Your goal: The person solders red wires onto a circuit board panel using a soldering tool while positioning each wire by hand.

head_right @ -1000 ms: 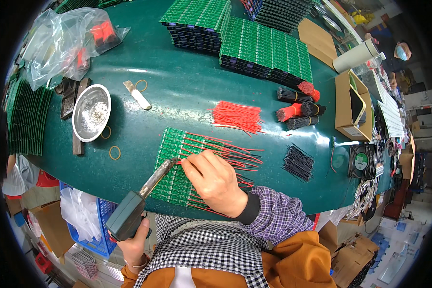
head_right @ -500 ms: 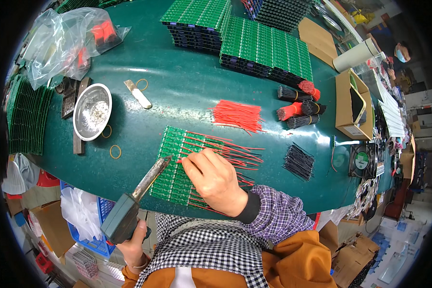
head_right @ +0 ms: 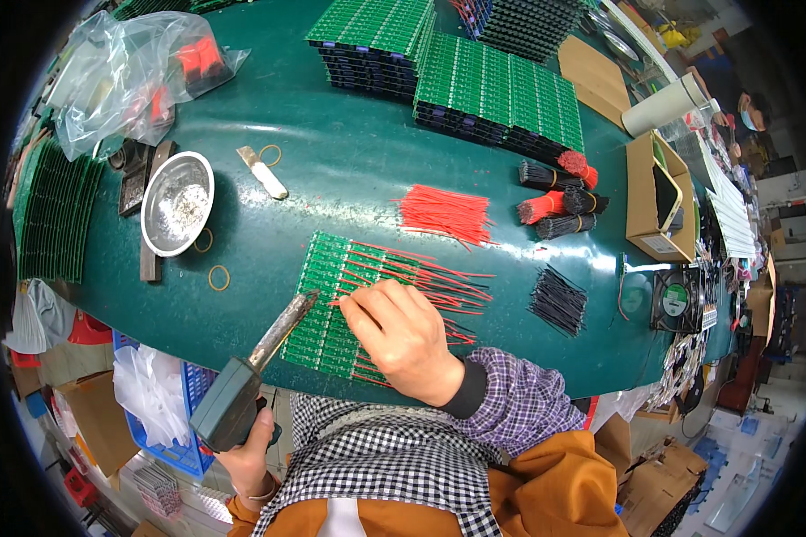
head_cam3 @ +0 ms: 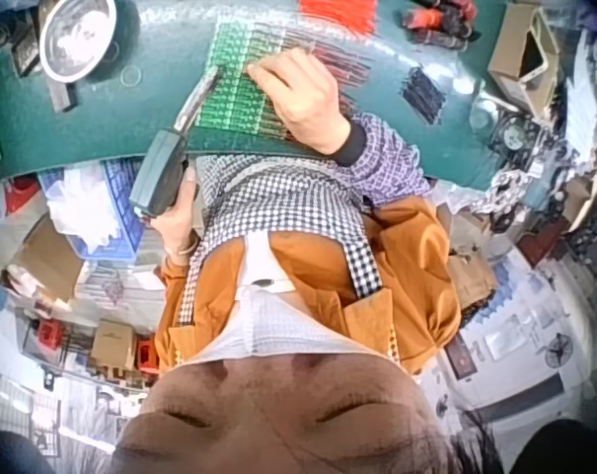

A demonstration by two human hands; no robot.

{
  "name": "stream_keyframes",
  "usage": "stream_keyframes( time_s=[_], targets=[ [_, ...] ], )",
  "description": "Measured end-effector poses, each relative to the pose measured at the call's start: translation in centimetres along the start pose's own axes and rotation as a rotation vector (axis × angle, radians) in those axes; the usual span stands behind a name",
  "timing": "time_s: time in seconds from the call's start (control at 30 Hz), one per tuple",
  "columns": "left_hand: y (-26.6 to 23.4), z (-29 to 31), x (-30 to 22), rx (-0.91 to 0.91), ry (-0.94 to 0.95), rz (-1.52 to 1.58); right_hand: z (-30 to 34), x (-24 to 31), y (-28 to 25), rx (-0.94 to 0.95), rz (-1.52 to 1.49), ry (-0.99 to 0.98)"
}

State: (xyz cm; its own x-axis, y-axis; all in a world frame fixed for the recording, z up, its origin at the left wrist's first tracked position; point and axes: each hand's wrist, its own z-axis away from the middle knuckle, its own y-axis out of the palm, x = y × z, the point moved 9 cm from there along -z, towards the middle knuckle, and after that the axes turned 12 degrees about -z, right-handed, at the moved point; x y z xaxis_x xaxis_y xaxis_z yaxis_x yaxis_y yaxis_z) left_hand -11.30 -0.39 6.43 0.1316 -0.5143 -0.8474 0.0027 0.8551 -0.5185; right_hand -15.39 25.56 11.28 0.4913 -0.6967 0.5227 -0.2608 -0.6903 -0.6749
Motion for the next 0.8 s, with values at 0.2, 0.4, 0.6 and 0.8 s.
stream_keyframes(
  time_s=[0.2,0.4,0.6,0.8],
  targets=[
    [0.3,-0.4,-0.9,0.008,0.062,0.009,0.4,-0.1,0.6,0.035,-0.015,-0.015],
    [0.7,-0.7,-1.1,0.044,0.081,-0.002,0.4,-0.1,0.7,0.034,-0.010,-0.015],
    [1.0,-0.9,-1.5,0.051,0.114,-0.023,0.4,-0.2,0.6,0.019,-0.009,-0.004],
    [0.9,-0.7,-1.6,0.053,0.129,-0.039,0.3,-0.2,0.6,0.018,-0.012,-0.001]
  ],
)
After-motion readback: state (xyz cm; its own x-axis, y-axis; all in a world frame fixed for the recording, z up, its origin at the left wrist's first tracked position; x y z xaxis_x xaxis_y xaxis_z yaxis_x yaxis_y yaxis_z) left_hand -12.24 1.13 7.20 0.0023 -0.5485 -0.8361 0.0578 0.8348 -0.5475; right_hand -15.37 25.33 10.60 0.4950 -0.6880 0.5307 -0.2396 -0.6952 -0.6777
